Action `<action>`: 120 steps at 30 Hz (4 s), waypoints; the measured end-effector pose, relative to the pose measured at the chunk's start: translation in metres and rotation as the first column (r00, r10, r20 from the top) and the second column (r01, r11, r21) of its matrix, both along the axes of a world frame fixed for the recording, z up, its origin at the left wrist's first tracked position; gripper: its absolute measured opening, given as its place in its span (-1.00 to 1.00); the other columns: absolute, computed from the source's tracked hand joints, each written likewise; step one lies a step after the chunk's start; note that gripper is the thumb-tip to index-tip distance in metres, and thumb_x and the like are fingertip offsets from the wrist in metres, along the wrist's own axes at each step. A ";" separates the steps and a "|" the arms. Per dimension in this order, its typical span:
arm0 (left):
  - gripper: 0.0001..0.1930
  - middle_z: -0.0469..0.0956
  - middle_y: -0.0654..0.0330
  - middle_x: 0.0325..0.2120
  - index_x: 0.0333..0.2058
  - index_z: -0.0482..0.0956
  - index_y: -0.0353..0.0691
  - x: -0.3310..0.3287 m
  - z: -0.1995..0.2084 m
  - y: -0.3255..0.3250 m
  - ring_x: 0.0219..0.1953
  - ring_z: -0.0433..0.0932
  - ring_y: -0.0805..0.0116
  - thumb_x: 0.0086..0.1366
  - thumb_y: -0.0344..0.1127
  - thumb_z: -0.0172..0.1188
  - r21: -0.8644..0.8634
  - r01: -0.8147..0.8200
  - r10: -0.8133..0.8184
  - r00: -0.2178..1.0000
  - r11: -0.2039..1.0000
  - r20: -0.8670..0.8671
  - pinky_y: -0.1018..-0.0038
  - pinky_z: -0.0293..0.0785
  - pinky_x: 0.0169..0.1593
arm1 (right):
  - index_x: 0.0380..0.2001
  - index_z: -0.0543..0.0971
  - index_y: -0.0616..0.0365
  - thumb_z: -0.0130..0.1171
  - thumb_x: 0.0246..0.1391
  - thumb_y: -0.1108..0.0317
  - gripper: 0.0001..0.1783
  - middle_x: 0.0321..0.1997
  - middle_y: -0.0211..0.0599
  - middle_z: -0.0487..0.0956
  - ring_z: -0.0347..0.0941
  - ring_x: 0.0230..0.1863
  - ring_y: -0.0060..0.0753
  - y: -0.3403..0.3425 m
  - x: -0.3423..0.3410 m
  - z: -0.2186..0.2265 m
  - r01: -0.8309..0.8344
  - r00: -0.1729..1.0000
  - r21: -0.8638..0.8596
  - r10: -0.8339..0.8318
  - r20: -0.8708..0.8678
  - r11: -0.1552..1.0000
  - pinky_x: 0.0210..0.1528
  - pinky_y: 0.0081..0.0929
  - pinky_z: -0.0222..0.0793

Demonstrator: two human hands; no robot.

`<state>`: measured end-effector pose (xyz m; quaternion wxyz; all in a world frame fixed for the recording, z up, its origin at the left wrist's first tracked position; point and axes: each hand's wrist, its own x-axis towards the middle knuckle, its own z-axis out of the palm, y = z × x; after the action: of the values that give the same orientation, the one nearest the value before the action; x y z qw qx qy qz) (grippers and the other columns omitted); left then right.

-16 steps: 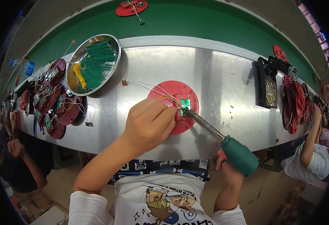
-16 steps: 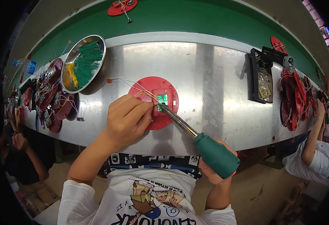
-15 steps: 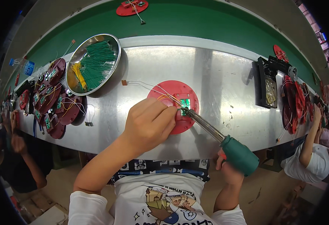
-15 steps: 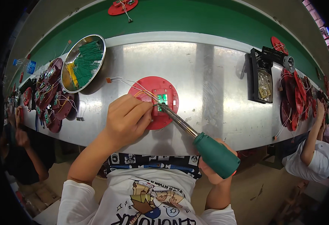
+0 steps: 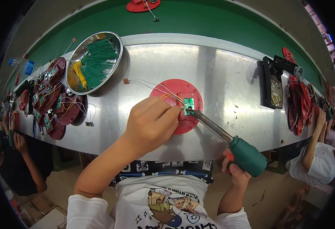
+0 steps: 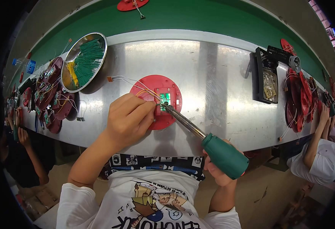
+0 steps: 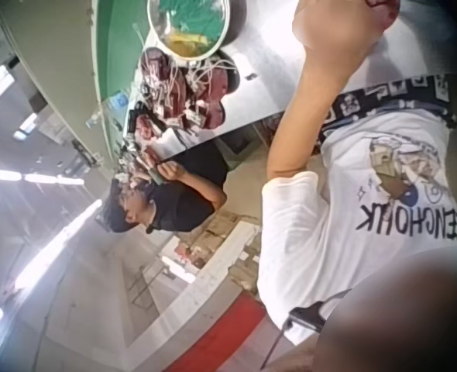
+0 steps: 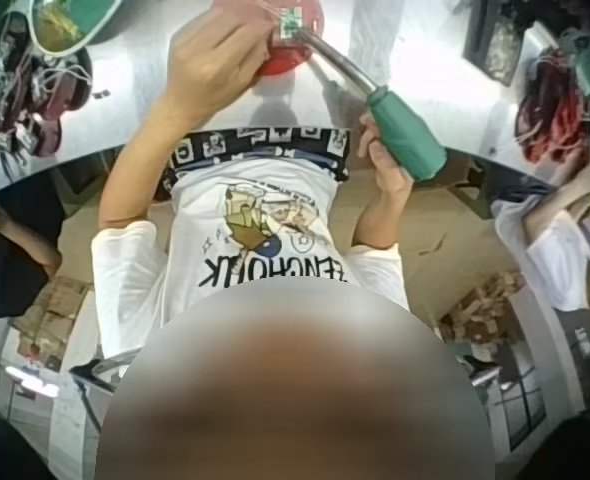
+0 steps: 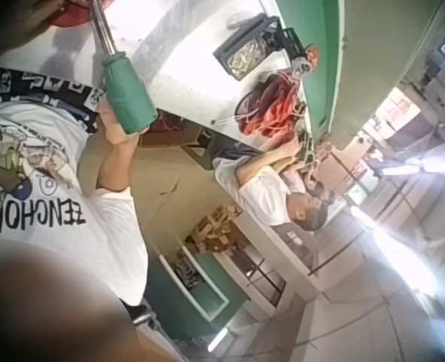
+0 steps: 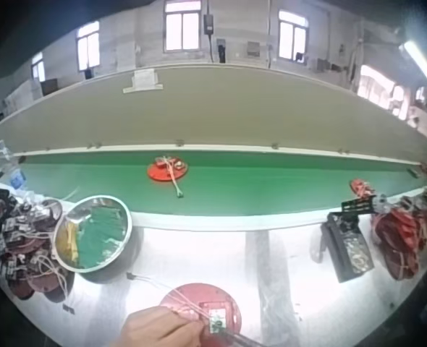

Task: Soldering wires and components onto small circular circuit boards at an assembly line workstation.

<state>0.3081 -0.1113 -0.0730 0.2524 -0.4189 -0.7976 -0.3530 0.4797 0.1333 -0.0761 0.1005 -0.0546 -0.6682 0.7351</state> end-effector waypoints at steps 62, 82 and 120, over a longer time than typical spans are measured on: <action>-0.57 0.63 0.02 -0.29 -0.28 0.67 -0.28 -0.157 0.063 0.054 -0.06 0.46 0.04 -0.11 -0.12 0.38 -0.292 0.001 0.067 0.972 0.956 0.225 0.25 0.36 0.00 | -0.14 0.34 0.38 -0.08 0.25 0.23 -0.65 -0.48 -0.18 0.39 0.22 -0.79 -0.49 0.006 -0.033 0.003 0.664 0.619 -0.332 -0.741 -0.259 0.670 -0.78 -0.52 0.21; -0.37 0.67 -0.11 -0.25 -0.09 0.62 -0.38 -0.227 0.085 0.079 -0.25 0.68 0.07 -0.18 -0.15 0.41 -0.546 0.300 0.012 0.869 0.782 0.495 0.31 0.61 -0.13 | -0.13 0.36 0.34 -0.12 0.26 0.23 -0.66 -0.44 -0.19 0.41 0.25 -0.74 -0.50 0.004 -0.045 -0.001 0.739 0.573 -0.263 -0.784 -0.240 0.621 -0.72 -0.55 0.19; -0.87 0.56 0.23 -0.46 -0.40 0.70 -0.16 -0.108 0.053 -0.160 -0.33 0.52 0.12 0.05 -0.51 0.29 -0.322 -0.239 0.258 0.966 0.916 0.017 0.31 0.50 -0.25 | -0.10 0.37 0.38 -0.13 0.28 0.20 -0.61 -0.51 -0.23 0.40 0.25 -0.72 -0.51 0.014 -0.030 -0.015 0.668 0.700 -0.136 -0.680 -0.217 0.732 -0.68 -0.57 0.22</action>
<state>0.1998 -0.2715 -0.0203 0.2006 -0.3385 -0.8979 -0.1974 0.4496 0.1478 -0.0906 0.4451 -0.2035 -0.5659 0.6635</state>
